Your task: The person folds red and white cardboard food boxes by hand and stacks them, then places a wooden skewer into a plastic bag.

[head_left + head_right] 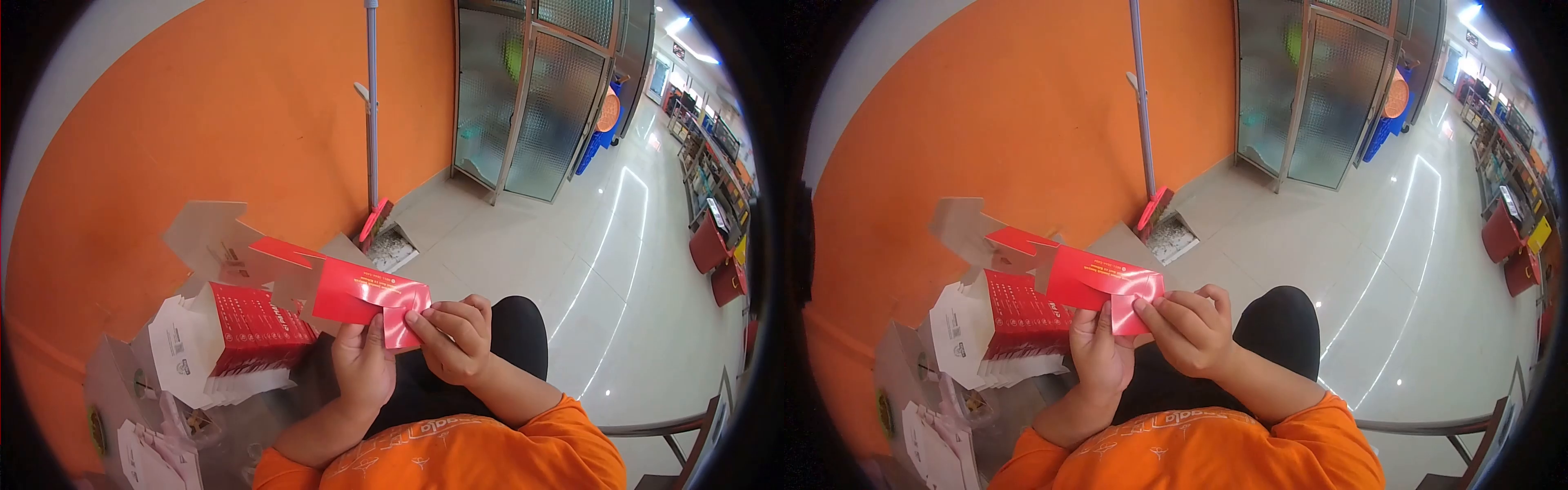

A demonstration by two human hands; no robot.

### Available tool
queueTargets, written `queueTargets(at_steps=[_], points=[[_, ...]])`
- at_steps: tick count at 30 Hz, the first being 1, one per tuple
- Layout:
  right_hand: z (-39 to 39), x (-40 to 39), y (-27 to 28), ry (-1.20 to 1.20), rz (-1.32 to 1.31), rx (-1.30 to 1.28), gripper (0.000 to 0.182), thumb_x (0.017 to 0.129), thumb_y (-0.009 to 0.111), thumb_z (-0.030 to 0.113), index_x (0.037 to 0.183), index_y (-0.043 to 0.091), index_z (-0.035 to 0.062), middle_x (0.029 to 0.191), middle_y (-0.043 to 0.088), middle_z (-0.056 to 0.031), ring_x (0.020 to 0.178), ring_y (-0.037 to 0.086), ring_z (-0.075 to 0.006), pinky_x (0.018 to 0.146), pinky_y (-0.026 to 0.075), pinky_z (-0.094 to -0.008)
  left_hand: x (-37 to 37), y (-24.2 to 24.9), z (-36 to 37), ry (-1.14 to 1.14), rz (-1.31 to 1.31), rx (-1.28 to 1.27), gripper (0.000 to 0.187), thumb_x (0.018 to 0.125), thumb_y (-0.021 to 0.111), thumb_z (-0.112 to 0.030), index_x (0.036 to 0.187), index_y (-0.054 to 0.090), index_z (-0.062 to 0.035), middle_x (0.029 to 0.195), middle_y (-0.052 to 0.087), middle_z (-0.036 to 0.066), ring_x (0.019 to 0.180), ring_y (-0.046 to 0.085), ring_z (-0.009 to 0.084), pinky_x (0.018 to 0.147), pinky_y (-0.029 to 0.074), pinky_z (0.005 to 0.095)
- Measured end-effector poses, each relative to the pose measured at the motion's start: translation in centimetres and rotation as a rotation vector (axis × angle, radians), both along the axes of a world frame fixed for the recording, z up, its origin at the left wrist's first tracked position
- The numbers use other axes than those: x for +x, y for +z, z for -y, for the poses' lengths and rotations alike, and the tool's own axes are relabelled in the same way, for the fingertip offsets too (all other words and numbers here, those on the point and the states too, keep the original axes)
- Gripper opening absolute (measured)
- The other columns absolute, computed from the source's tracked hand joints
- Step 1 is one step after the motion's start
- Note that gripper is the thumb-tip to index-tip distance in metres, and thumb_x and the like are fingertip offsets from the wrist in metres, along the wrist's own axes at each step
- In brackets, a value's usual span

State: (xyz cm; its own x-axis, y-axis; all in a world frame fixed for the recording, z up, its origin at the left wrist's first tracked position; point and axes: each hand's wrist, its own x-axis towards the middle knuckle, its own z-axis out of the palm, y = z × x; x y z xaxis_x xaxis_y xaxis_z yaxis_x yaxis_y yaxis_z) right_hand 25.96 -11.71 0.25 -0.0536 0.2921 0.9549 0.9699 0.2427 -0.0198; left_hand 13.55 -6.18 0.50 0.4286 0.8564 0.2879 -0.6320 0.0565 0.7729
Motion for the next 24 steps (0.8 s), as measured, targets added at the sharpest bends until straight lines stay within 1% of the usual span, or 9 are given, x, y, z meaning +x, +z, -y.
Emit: queueTargets(at_steps=[4,9,12,14,18,20,21,22,24], points=[[-0.1,-0.1,0.3,0.007,-0.052,-0.017,0.039,0.061,0.067,0.013,0.099,0.070,0.0081,0.086,0.056,0.0001,0.078,0.057,-0.0148,0.070,0.036,-0.0329,0.0,0.3,0.7,-0.072,-0.156,-0.028,0.025,0.098,0.043,-0.012,0.120,0.049,-0.0007,0.118,0.055,0.011,0.107,0.058,0.0231,0.088,0.053,0.0379],[0.3,-1.1,1.0,-0.083,-0.064,-0.156,0.041,0.062,0.071,0.011,0.103,0.068,0.0069,0.085,0.056,-0.0014,0.076,0.056,-0.0167,0.070,0.036,-0.0346,-0.3,0.1,0.5,-0.108,-0.108,-0.021,0.027,0.097,0.049,-0.013,0.122,0.049,-0.0026,0.118,0.055,0.011,0.105,0.058,0.0218,0.090,0.051,0.0374],[0.6,-2.0,1.4,0.049,-0.114,-0.353,0.046,0.064,0.073,0.015,0.108,0.065,0.0062,0.088,0.056,-0.0017,0.077,0.055,-0.0169,0.072,0.036,-0.0358,-0.5,0.0,-0.3,0.038,-0.085,0.205,0.023,0.095,0.053,-0.013,0.114,0.054,0.0001,0.109,0.058,0.010,0.094,0.060,0.0208,0.080,0.049,0.0314],[1.1,-0.8,0.7,0.140,-0.100,-0.411,0.046,0.068,0.074,0.019,0.110,0.062,0.0045,0.090,0.056,-0.0047,0.081,0.056,-0.0199,0.075,0.038,-0.0364,-2.2,-0.1,-2.0,0.219,-0.574,0.645,0.020,0.093,0.054,-0.011,0.110,0.056,0.0001,0.099,0.060,0.011,0.086,0.059,0.0239,0.078,0.046,0.0331],[1.1,1.9,-0.8,0.273,-0.440,-0.419,0.045,0.076,0.071,0.015,0.118,0.058,0.0064,0.100,0.055,-0.0123,0.089,0.054,-0.0278,0.081,0.042,-0.0354,-6.2,0.0,-2.7,0.058,-0.966,0.750,0.021,0.087,0.057,-0.007,0.107,0.056,-0.0004,0.096,0.060,0.017,0.085,0.059,0.0357,0.076,0.047,0.0355],[0.6,2.7,-2.1,0.438,-0.649,-0.609,0.049,0.082,0.065,0.010,0.129,0.051,0.0091,0.112,0.048,-0.0170,0.093,0.053,-0.0301,0.086,0.043,-0.0360,-7.9,-0.5,-2.8,-0.008,-1.098,0.761,0.023,0.086,0.058,-0.008,0.108,0.056,-0.0005,0.099,0.060,0.018,0.086,0.058,0.0371,0.076,0.048,0.0373],[0.3,2.7,-3.2,0.463,-0.629,-0.774,0.057,0.088,0.059,0.010,0.141,0.036,0.0135,0.122,0.041,-0.0183,0.099,0.054,-0.0288,0.089,0.043,-0.0362,-8.5,-0.9,-2.6,-0.071,-1.227,0.779,0.025,0.085,0.058,-0.008,0.109,0.056,-0.0006,0.102,0.060,0.019,0.087,0.058,0.0385,0.076,0.048,0.0390],[0.0,2.5,-4.6,0.467,-0.631,-0.790,0.057,0.088,0.059,0.010,0.141,0.036,0.0135,0.122,0.041,-0.0183,0.099,0.054,-0.0288,0.089,0.043,-0.0362,-8.9,-1.5,-2.3,-0.073,-1.230,0.763,0.025,0.085,0.058,-0.008,0.109,0.056,-0.0006,0.102,0.060,0.019,0.087,0.058,0.0385,0.076,0.048,0.0390],[-0.7,1.5,-7.2,0.540,-0.929,-0.966,0.063,0.092,0.055,0.012,0.146,0.023,0.0157,0.124,0.039,-0.0179,0.102,0.055,-0.0269,0.086,0.046,-0.0355,-9.6,-3.3,-1.9,-0.075,-1.263,0.754,0.027,0.087,0.059,-0.011,0.111,0.057,0.0006,0.100,0.061,0.020,0.091,0.059,0.0370,0.080,0.048,0.0363]])
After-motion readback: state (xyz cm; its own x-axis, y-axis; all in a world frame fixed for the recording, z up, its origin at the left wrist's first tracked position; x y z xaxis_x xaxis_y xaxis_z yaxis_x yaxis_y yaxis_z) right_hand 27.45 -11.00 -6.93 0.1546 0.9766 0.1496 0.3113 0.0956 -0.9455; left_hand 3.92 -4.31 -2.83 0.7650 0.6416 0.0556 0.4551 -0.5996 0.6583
